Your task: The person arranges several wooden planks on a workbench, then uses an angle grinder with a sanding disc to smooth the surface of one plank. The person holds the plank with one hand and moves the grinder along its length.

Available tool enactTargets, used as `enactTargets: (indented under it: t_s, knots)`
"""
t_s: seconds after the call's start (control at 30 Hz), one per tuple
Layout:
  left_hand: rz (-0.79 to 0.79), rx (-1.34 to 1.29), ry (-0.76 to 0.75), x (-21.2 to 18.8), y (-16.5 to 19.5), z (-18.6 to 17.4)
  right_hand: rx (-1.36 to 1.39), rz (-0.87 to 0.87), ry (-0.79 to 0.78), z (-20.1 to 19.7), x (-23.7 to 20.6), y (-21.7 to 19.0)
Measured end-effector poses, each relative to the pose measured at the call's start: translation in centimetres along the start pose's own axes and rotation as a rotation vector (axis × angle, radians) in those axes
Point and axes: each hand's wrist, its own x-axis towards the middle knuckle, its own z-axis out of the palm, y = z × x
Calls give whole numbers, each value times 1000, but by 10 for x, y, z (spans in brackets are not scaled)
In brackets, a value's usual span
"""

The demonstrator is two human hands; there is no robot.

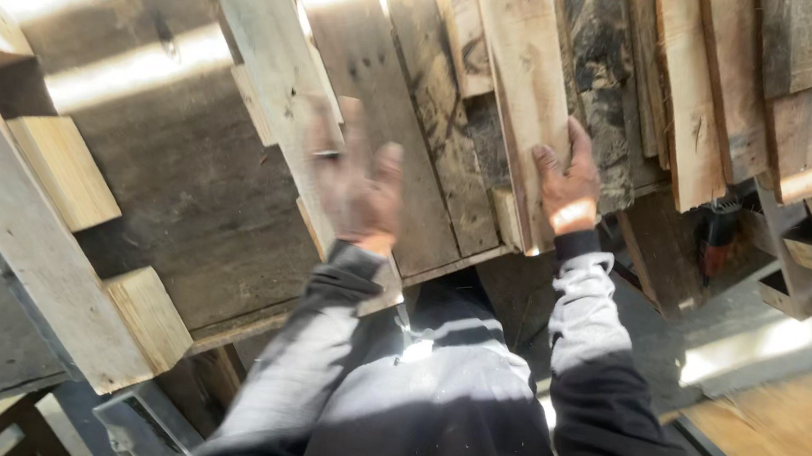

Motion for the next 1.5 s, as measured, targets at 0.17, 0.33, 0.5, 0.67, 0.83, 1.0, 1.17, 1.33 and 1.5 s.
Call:
enactTargets:
  t_s: [0.17, 0.33, 0.5, 0.67, 0.83, 1.0, 1.17, 1.33, 1.5]
  knots:
    - [-604, -837, -457, 16, 58, 88, 93, 87, -56, -2, 10, 18]
    - [-578, -782, -375, 58, 59, 156, 179, 248, -250, -27, 25, 16]
    - [-588, -674, -383, 52, 70, 191, 234, 454, -383, -57, 40, 28]
    - [-515, -492, -405, 36, 75, 210, 273, 130, -255, -74, 41, 51]
    - [-557, -577, -446, 39, 62, 212, 383, 215, -314, -68, 46, 60]
    - [-607, -659, -444, 37, 61, 215, 401, 305, -398, -72, 55, 61]
    - [-658, -800, -454, 41, 63, 212, 421, 331, -351, -74, 55, 57]
    - [-760, -771, -496, 46, 64, 205, 435, 316, -304, -73, 55, 57]
    - [-664, -825, -437, 38, 64, 212, 426, 243, -318, -72, 55, 60]
